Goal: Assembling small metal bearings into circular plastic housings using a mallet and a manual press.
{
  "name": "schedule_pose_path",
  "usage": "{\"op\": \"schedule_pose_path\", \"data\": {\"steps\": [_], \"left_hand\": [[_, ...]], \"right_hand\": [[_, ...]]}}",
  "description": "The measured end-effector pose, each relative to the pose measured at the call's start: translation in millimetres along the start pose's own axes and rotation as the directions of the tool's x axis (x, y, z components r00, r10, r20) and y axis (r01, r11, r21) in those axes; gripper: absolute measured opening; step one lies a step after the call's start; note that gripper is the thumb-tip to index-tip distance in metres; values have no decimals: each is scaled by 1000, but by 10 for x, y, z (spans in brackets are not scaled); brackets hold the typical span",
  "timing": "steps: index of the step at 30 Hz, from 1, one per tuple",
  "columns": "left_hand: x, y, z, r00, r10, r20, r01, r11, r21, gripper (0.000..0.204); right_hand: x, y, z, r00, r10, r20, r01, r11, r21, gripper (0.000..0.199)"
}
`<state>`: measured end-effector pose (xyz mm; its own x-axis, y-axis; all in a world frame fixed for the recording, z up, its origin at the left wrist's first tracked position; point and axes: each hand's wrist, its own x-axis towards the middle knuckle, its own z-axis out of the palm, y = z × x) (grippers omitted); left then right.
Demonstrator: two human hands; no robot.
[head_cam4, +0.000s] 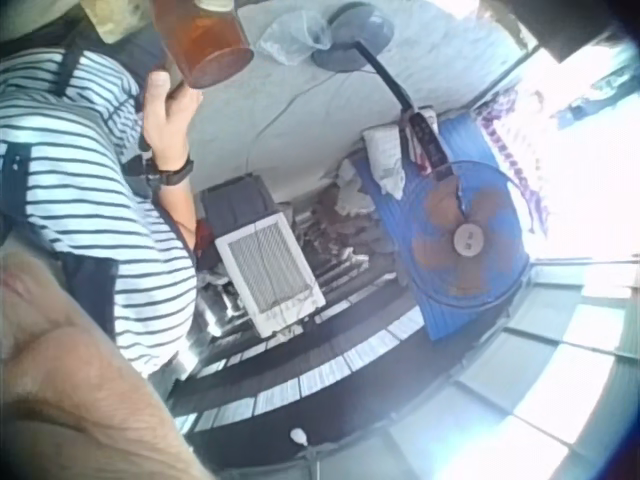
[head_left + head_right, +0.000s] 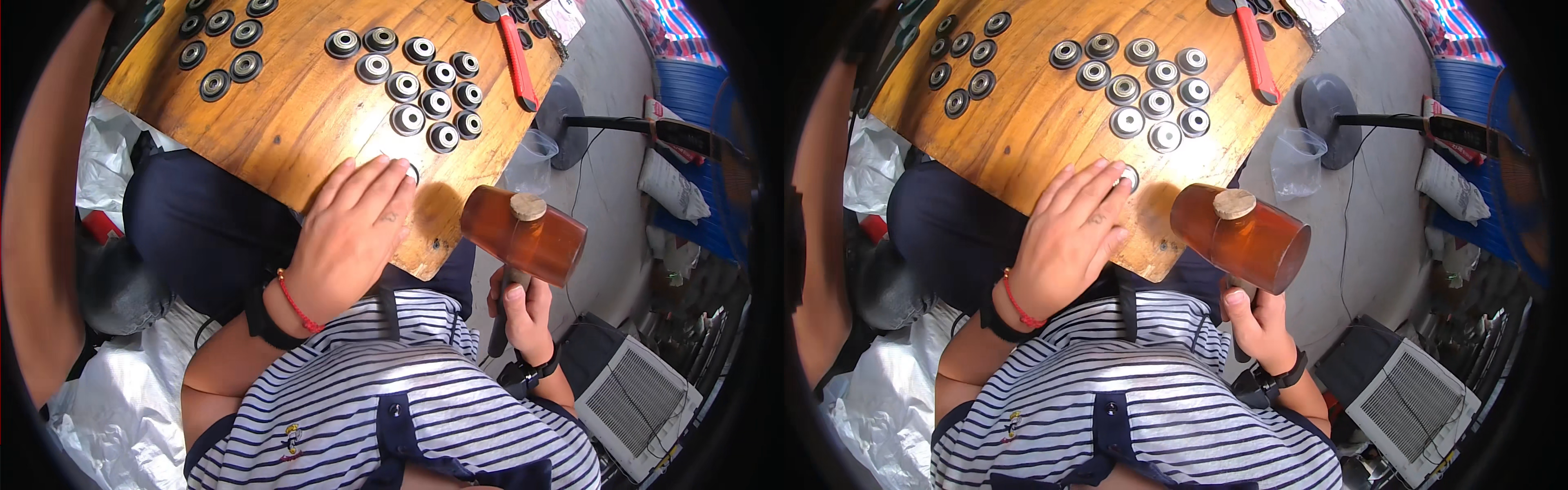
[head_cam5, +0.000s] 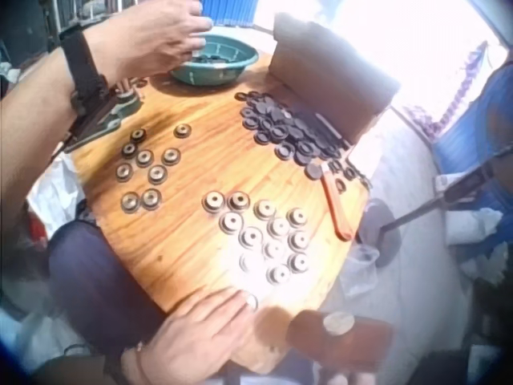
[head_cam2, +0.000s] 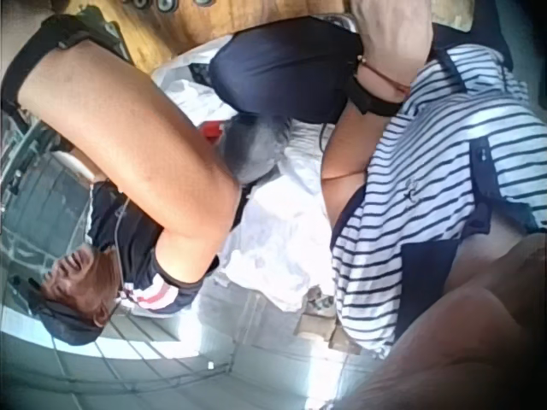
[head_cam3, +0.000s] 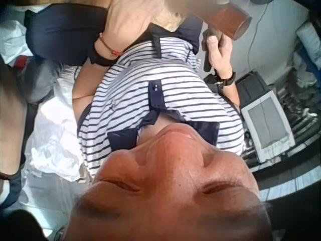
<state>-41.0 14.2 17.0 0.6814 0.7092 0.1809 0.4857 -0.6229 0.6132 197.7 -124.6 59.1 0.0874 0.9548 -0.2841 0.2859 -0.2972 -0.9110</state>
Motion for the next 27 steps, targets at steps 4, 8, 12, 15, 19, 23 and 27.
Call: {"op": "schedule_pose_path", "data": {"steps": [4, 8, 12, 15, 19, 23, 27], "left_hand": [[-164, 89, 359, 996, 61, -63, -65, 996, -55, 57], [-169, 97, 410, 953, -19, -304, -17, 993, -115, 85], [-178, 78, 507, 941, -10, -338, -21, 996, -87, 95], [-213, 45, 540, 934, -55, -354, 39, 998, -51, 99], [-260, 77, 480, 933, -124, -336, 129, 992, -7, 93], [-193, 81, 497, 939, -104, -329, 105, 994, -15, 90], [-185, 91, 452, 955, -128, -267, 130, 991, -12, 87]], "right_hand": [[43, -113, -1, 983, 174, 60, -162, 974, -160, 44], [-23, -294, -23, 988, -143, 51, 152, 920, -361, 39], [272, -392, 142, 991, 63, 115, 25, 768, -640, 33], [217, -645, -6, 971, 224, 89, -158, 870, -467, 43], [91, -875, 60, 940, -329, -87, 318, 941, -116, 46], [211, -416, 148, 988, 107, 114, -2, 736, -677, 35], [268, -428, 105, 959, 273, 79, -233, 915, -330, 47]]}}
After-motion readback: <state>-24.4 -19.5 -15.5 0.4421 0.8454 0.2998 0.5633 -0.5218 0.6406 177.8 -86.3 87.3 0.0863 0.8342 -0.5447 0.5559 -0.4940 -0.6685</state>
